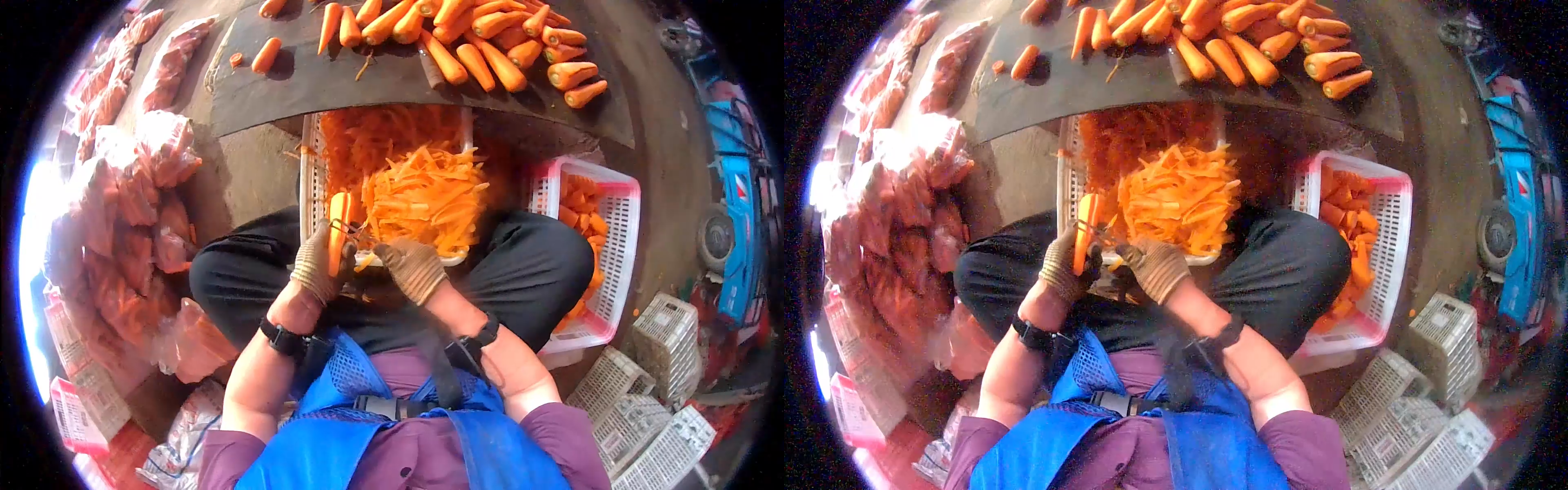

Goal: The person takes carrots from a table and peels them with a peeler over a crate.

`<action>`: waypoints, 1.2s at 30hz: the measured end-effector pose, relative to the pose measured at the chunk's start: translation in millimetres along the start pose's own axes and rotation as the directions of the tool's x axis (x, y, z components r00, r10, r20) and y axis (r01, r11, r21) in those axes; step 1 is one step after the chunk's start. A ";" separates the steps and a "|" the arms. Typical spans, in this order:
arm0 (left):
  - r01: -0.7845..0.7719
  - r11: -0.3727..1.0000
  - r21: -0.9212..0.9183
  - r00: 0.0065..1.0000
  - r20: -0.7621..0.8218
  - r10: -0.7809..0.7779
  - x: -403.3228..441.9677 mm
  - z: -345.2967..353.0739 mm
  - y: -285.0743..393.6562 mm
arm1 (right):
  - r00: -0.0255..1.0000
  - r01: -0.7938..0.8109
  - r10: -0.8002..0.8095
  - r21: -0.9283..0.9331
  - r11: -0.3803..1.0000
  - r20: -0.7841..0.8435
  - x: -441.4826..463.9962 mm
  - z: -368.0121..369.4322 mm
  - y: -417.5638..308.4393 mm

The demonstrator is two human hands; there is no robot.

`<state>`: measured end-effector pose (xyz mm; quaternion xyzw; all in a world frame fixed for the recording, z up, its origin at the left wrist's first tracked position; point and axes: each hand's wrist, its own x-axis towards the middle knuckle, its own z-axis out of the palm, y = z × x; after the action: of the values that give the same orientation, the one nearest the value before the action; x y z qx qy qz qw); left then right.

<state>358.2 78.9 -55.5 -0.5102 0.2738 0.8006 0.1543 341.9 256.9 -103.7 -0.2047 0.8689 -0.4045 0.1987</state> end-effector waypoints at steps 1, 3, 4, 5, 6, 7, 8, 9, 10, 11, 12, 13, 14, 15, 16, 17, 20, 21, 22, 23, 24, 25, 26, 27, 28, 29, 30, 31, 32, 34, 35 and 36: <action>-0.054 0.998 0.015 0.988 -0.146 0.055 -6.7 20.7 -0.5 | 0.999 -0.045 0.045 0.013 0.999 0.016 -0.9 -3.3 -4.6; -0.059 0.996 0.068 0.997 -0.041 0.062 -2.4 15.5 -1.1 | 0.990 -0.139 0.137 0.036 0.990 0.046 -2.4 -10.0 -14.1; -0.064 0.993 0.096 0.998 0.011 0.063 -1.5 13.2 -1.5 | 0.986 -0.160 0.159 0.006 0.987 0.053 -2.4 -9.5 -14.3; -0.065 0.993 0.100 0.997 0.054 0.060 -1.6 11.8 -1.2 | 0.982 -0.180 0.181 -0.024 0.983 0.059 -1.8 -8.6 -14.0; -0.067 0.992 0.105 0.994 0.096 0.057 -3.4 12.0 -0.1 | 0.977 -0.199 0.202 -0.053 0.979 0.064 -1.1 -9.4 -15.1; -0.068 0.992 0.110 0.989 0.136 0.053 -4.4 11.5 0.2 | 0.976 -0.205 0.209 -0.063 0.977 0.061 -1.6 -10.9 -17.0; -0.095 0.985 0.144 0.993 0.085 0.084 -3.4 11.9 -1.0 | 0.975 -0.211 0.215 -0.073 0.975 0.057 -2.3 -13.2 -20.0; -0.120 0.976 0.179 0.993 0.035 0.115 -1.8 13.5 -2.8 | 0.974 -0.216 0.221 -0.084 0.973 0.054 -2.7 -15.0 -22.2; -0.141 0.967 0.214 0.989 -0.016 0.148 -0.8 13.7 -4.4 | 0.976 -0.212 0.215 -0.073 0.974 0.034 -3.2 -14.2 -21.6; -0.320 0.855 0.409 0.947 0.133 0.291 4.2 0.8 -4.9 | 0.978 -0.207 0.209 -0.063 0.976 0.015 -3.5 -12.4 -19.2; -0.492 0.674 0.551 0.871 0.303 0.387 12.3 -22.6 -6.1 | 0.979 -0.202 0.202 -0.055 0.978 -0.004 -3.3 -10.5 -16.2; -0.482 0.654 0.583 0.876 0.326 0.355 4.1 -28.6 -9.8 | 0.982 -0.184 0.182 -0.064 0.981 -0.044 -3.1 -8.5 -12.4; -0.474 0.631 0.614 0.880 0.349 0.322 -4.1 -34.6 -13.6 | 0.984 -0.167 0.161 -0.075 0.983 -0.081 -3.7 -6.0 -7.6; -0.283 0.779 0.560 0.956 0.232 0.180 -36.8 -27.1 -9.0 | 0.984 -0.147 0.136 -0.086 0.985 -0.118 -4.1 -4.5 -1.3; -0.077 0.876 0.475 0.991 0.136 0.014 -60.8 -23.1 -6.9 | 0.974 -0.211 0.204 -0.072 0.975 -0.095 -1.0 -3.4 8.9; -0.058 0.883 0.465 0.988 0.151 -0.015 -73.0 -26.8 -8.3 | 0.959 -0.278 0.273 -0.054 0.959 -0.078 4.5 -2.2 20.2; 0.027 0.934 0.356 0.978 0.184 -0.099 -81.3 -37.1 -5.7 | 0.946 -0.322 0.317 -0.061 0.945 -0.069 10.3 -5.3 9.1; 0.051 0.956 0.289 0.974 0.196 -0.111 -79.1 -36.2 -4.5 | 0.954 -0.295 0.291 -0.056 0.954 -0.067 11.8 -5.9 3.8; 0.077 0.972 0.223 0.969 0.213 -0.125 -75.9 -35.9 -2.8 | 0.961 -0.271 0.267 -0.052 0.961 -0.068 13.2 -5.7 0.5; 0.071 0.977 0.199 0.971 0.212 -0.114 -71.5 -36.4 -2.1 | 0.969 -0.225 0.218 -0.049 0.973 -0.116 13.7 -1.6 3.6; 0.071 0.982 0.177 0.972 0.211 -0.108 -66.2 -36.9 -2.9 | 0.967 -0.235 0.232 -0.023 0.972 -0.102 11.6 -3.8 0.4; 0.073 0.985 0.155 0.972 0.211 -0.106 -61.4 -36.8 -4.1 | 0.965 -0.249 0.249 0.002 0.968 -0.089 8.1 -7.9 -4.6; 0.064 0.987 0.149 0.964 0.247 -0.100 -57.3 -35.7 -4.0 | 0.961 -0.263 0.264 0.027 0.964 -0.078 4.8 -10.9 -7.3; 0.052 0.988 0.143 0.954 0.285 -0.092 -53.0 -34.2 -3.2 | 0.961 -0.259 0.262 0.046 0.965 -0.088 2.4 -11.1 -7.4; 0.040 0.990 0.136 0.943 0.321 -0.082 -49.2 -33.2 -2.6 | 0.961 -0.253 0.258 0.067 0.965 -0.097 0.7 -10.2 -7.9; 0.062 0.991 0.118 0.949 0.302 -0.095 -45.3 -33.5 -2.9 | 0.961 -0.246 0.254 0.088 0.965 -0.106 0.0 -9.6 -8.3; 0.032 0.994 0.109 0.963 0.264 -0.060 -40.2 -32.3 -4.6 | 0.967 -0.226 0.232 0.061 0.972 -0.109 -0.1 -9.7 -8.3; 0.001 0.995 0.101 0.974 0.225 -0.024 -34.9 -29.8 -7.1 | 0.971 -0.207 0.210 0.035 0.978 -0.110 -0.2 -9.5 -8.2; -0.028 0.995 0.094 0.983 0.184 0.010 -31.7 -26.3 -8.8 | 0.976 -0.189 0.189 0.009 0.982 -0.110 -0.8 -9.0 -8.2; -0.039 0.997 0.060 0.984 0.175 0.028 -39.6 -8.5 -5.8 | 0.980 -0.171 0.170 -0.008 0.985 -0.104 -3.5 -6.7 -9.1; -0.043 0.998 0.041 0.984 0.172 0.036 -41.5 -2.0 -4.4 | 0.982 -0.163 0.161 -0.018 0.986 -0.100 -4.8 -6.0 -8.8; -0.033 0.998 0.051 0.983 0.179 0.023 -32.9 -5.7 -5.5 | 0.987 -0.142 0.136 -0.065 0.988 -0.084 -6.3 -3.9 -5.7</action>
<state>379.4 81.0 -29.2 -0.4280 0.2873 0.8377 0.1806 346.3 259.2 -95.8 -0.1342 0.9020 -0.3664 0.1845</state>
